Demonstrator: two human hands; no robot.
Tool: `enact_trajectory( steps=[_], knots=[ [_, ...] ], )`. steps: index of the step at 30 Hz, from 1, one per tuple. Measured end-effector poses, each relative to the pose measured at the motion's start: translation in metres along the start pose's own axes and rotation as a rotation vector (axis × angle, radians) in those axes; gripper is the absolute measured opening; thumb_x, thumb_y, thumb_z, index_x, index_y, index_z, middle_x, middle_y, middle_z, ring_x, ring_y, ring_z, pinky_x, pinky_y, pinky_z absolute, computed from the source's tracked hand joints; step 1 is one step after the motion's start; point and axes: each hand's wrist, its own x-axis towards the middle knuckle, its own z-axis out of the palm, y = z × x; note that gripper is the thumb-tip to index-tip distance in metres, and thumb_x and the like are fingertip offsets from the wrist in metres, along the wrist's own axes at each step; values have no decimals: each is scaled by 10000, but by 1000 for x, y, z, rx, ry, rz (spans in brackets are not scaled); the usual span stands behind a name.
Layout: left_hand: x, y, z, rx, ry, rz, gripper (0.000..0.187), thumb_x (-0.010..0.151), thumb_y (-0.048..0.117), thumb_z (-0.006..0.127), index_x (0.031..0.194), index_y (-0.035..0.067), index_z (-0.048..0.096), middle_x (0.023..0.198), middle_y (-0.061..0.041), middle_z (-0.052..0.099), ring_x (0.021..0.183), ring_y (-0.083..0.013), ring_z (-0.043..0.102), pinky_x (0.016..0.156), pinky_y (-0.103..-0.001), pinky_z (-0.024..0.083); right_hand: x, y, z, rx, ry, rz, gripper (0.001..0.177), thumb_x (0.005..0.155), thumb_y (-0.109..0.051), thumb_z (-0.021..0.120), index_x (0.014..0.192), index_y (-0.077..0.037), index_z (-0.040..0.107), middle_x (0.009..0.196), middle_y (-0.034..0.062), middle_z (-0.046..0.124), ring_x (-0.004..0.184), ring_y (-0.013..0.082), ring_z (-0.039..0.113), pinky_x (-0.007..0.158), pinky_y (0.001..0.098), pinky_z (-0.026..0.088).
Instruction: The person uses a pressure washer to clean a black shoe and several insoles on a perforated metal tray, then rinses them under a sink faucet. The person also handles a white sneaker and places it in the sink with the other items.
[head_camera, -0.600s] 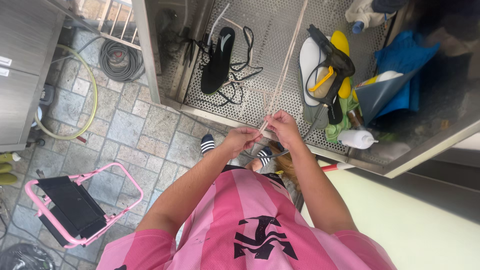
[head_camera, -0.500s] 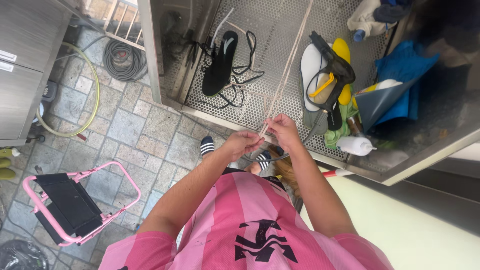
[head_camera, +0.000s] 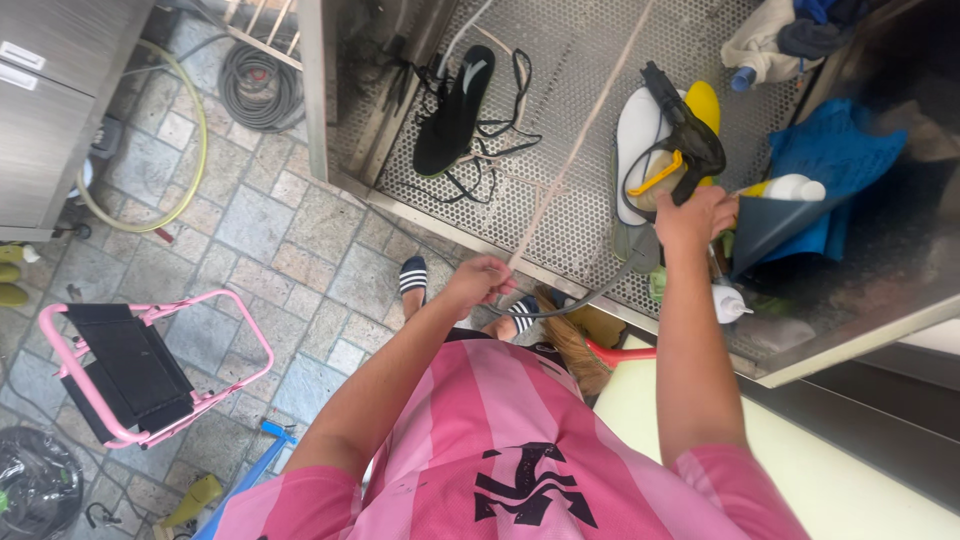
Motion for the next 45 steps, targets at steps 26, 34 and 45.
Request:
enact_trajectory(
  steps=[26,34,45],
  knots=[
    [61,-25,-71,-12,-323,-130,127,1014,130,624,1094,52,684,1086,-73,760,887,-110,684,746,-260,529,-288,-160,-264,1855,-388,596,486,979,-361,769,1273,-31,568,1044,144,583,1057,289,540,1065,517,420],
    [70,-32,-57,71,-268,-135,135,1004,110,611,1089,33,682,1089,-95,762,931,-151,726,802,-299,574,-344,-225,-283,1021,-634,1013,427,919,-390,641,1157,-36,615,889,46,684,905,170,638,877,345,483],
    [74,-27,-60,205,-211,-239,198,1006,235,689,1079,51,683,944,-28,698,851,-127,666,714,-275,515,-353,-267,-259,1024,-665,1009,385,982,-402,636,946,-21,598,743,52,616,675,160,606,665,324,512]
  ],
)
